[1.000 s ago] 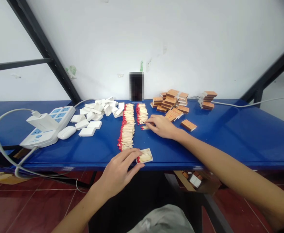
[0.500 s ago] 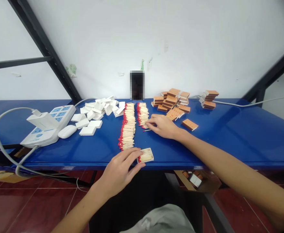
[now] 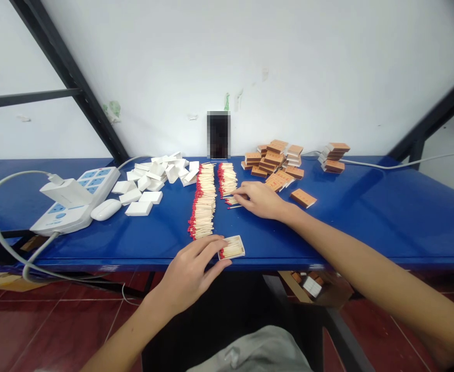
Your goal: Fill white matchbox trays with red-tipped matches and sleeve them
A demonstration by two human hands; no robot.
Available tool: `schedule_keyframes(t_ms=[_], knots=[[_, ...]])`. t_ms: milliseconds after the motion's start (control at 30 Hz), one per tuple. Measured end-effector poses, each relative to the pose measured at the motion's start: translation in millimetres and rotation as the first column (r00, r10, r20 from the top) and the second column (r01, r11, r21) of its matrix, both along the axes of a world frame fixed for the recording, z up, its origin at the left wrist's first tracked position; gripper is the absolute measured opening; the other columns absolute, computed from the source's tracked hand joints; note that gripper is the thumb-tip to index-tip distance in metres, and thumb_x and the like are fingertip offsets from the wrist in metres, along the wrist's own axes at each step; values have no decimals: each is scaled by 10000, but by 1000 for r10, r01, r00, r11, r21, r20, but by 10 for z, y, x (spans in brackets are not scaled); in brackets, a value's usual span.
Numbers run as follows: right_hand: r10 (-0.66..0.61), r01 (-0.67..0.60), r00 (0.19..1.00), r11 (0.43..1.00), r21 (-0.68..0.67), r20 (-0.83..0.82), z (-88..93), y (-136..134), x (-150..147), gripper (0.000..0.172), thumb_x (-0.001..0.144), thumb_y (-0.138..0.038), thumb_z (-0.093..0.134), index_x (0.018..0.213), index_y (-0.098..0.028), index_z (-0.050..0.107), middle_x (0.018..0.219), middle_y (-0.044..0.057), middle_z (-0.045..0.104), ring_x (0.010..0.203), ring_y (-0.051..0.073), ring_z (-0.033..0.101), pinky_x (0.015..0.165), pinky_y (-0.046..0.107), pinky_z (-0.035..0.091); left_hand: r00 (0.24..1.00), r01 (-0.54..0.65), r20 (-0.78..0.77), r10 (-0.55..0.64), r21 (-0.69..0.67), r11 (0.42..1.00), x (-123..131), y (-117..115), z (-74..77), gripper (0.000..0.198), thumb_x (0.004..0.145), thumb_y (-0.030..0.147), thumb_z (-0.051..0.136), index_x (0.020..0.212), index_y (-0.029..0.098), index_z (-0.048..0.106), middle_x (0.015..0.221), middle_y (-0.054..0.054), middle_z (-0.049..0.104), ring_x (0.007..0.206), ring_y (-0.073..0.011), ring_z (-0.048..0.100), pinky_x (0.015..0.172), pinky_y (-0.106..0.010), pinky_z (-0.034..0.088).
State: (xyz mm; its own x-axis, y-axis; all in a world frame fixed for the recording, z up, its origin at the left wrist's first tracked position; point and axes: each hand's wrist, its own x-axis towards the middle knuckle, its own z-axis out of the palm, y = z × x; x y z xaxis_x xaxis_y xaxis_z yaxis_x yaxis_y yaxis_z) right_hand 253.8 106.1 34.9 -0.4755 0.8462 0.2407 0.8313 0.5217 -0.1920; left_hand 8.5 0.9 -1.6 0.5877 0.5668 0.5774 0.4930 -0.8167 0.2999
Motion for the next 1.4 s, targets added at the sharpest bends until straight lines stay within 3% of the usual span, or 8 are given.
schedule_keyframes(t_ms=[167, 600, 1167, 1400], knots=[[24, -23, 998, 999, 25, -54, -17, -11, 0, 297, 984, -286, 455, 1027, -231, 744, 891, 51, 653, 794, 179, 573, 650, 287, 312, 1000, 8, -2, -8, -7, 1000, -2, 5, 4, 231, 970, 253, 593, 1188, 177, 586, 1172, -104, 694, 1084, -217, 679, 965, -381, 577], [158, -159, 978, 987, 7, -133, -14, -69, 78, 156, 918, -248, 571, 946, -190, 713, 908, 45, 655, 795, 156, 580, 691, 266, 368, 1000, 3, 12, -3, -6, 1000, 1, 3, 11, 224, 973, 266, 589, 1181, 182, 593, 1159, -106, 701, 1068, -216, 688, 952, -376, 586], [180, -188, 954, 982, -10, -240, -54, -45, 42, 123, 871, -151, 598, 883, -166, 720, 780, 17, 609, 689, 124, 525, 655, 240, 369, 1000, -2, 8, 2, -9, 1000, -4, -5, 11, 233, 960, 256, 608, 1179, 176, 593, 1161, -102, 699, 1057, -212, 689, 949, -362, 583], [139, -135, 963, 990, 32, -231, -100, -15, 80, 122, 879, -180, 589, 885, -176, 711, 786, 17, 615, 706, 133, 539, 657, 249, 363, 1000, 0, 28, 0, -12, 1000, 4, 3, 24, 213, 972, 263, 586, 1171, 191, 612, 1150, -95, 708, 1053, -210, 695, 954, -359, 584]])
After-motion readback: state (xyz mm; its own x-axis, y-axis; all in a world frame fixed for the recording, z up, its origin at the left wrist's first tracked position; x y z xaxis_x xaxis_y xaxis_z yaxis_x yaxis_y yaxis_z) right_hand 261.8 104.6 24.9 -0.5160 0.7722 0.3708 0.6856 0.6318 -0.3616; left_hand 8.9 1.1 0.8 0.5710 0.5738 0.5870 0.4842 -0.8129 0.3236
